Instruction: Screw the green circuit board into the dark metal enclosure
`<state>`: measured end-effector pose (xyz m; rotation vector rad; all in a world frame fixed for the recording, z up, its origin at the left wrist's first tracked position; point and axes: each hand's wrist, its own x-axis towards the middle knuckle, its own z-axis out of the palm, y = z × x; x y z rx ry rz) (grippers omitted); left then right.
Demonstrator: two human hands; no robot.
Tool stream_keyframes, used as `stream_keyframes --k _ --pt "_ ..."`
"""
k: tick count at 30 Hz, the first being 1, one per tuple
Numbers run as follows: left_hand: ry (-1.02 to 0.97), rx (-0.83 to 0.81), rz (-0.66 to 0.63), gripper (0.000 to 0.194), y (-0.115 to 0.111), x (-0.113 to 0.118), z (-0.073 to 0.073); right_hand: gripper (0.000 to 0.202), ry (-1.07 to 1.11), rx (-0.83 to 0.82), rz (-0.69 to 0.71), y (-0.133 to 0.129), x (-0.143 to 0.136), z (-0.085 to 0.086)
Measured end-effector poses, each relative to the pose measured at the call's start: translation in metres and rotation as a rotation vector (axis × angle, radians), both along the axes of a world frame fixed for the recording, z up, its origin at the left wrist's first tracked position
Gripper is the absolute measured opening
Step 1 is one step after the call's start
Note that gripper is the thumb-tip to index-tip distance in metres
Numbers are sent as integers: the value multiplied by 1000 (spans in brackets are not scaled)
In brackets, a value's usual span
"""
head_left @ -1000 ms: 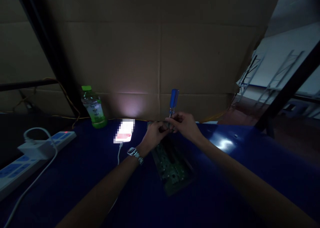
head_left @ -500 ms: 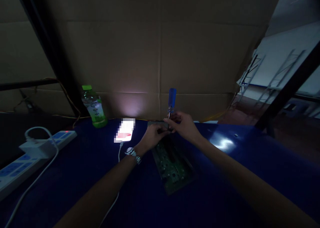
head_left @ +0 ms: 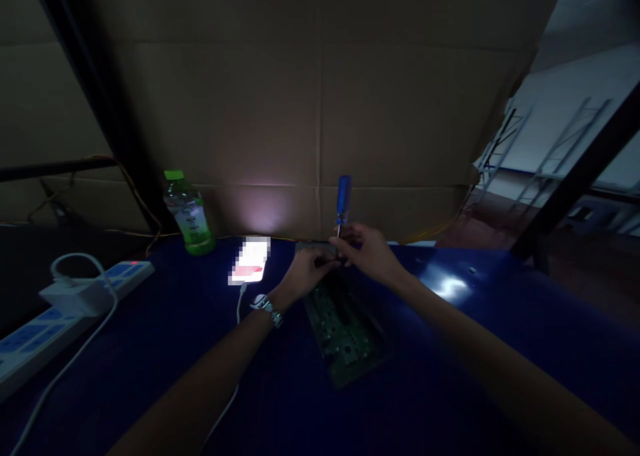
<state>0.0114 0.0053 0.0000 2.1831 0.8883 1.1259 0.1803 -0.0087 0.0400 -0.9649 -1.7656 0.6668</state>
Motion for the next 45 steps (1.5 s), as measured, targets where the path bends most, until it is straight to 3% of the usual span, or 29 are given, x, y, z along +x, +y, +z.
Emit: stream_keyframes --k 2,5,11,16,19,26,32,35,39,45 --pt "-22 16 57 16 -1 3 -1 24 23 -11 -47 1 -2 -1" --pt "-27 34 75 16 -1 3 -2 24 -36 13 -7 0 -2 0" --pt "79 26 -96 20 -1 -4 0 22 -138 52 79 -3 1 2" --pt "43 61 42 15 -3 0 -2 22 -40 61 -56 2 -2 -4" --pt "25 72 94 14 -4 2 -3 24 -19 21 -41 3 -3 -3" --pt "110 76 -59 19 -1 -3 -4 20 -163 62 51 -3 -1 5" --pt "43 59 86 16 -3 1 -6 18 -68 40 -43 1 -2 -1" --pt "46 58 90 16 -5 1 -3 20 -54 -6 -13 2 -2 -2" --pt "133 89 -15 20 -6 -10 8 17 -91 19 21 -2 0 2" --pt "391 61 -44 22 1 -36 15 22 1 -1 3 -6 6 5"
